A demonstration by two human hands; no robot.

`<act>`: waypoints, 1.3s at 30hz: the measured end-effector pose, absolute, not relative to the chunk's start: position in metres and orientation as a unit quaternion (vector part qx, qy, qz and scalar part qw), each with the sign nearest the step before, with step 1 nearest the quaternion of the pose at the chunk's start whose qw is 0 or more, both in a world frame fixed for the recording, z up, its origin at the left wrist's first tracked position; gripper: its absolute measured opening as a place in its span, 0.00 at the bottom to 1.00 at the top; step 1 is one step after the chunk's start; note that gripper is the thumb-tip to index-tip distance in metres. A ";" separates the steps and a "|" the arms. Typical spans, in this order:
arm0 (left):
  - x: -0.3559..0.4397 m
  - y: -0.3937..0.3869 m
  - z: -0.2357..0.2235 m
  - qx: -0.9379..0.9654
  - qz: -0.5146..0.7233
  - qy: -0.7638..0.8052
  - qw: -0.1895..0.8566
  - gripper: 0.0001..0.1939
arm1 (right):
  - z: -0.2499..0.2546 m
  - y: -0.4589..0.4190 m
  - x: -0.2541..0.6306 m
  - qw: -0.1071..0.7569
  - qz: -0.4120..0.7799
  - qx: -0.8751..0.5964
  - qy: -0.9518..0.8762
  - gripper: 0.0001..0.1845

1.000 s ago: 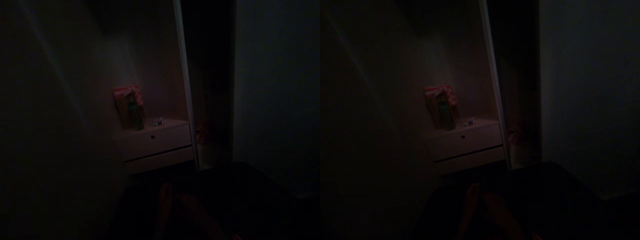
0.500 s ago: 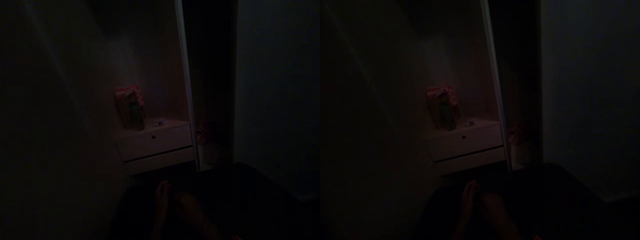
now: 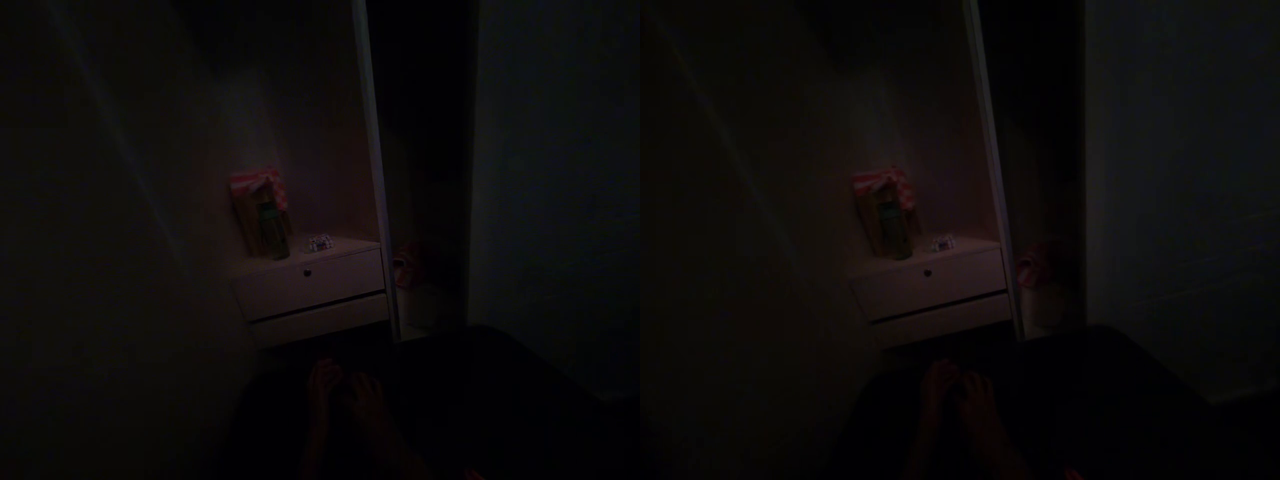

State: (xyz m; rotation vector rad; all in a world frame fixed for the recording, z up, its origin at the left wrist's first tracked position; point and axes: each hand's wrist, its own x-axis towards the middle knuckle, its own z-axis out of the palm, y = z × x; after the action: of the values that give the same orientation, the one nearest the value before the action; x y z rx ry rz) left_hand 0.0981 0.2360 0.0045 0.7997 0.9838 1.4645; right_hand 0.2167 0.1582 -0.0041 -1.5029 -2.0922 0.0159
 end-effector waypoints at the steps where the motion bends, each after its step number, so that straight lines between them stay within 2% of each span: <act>1: 0.099 0.236 0.004 0.340 0.622 0.422 0.565 0.28 | -0.003 0.158 0.218 0.284 0.003 -0.562 -0.777 0.15; 12: 0.101 0.244 -0.005 0.355 0.618 0.428 0.555 0.31 | 0.032 0.163 0.261 0.354 0.027 -0.649 -0.673 0.10; 19: 0.102 0.246 -0.006 0.361 0.617 0.435 0.547 0.33 | 0.042 0.162 0.273 0.349 0.079 -0.649 -0.672 0.08; 25: 0.103 0.241 -0.002 0.372 0.620 0.433 0.538 0.32 | 0.037 0.160 0.265 0.308 0.089 -0.629 -0.709 0.08; 39: 0.106 0.237 -0.004 0.387 0.625 0.431 0.523 0.32 | 0.024 0.159 0.263 0.267 0.053 -0.622 -0.734 0.11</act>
State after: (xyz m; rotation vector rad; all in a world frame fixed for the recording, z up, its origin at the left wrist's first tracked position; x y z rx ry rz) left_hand 0.1056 0.2367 -0.0043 0.9260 1.0323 1.4964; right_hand 0.2634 0.1590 0.0240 -1.6798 -1.9809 0.1430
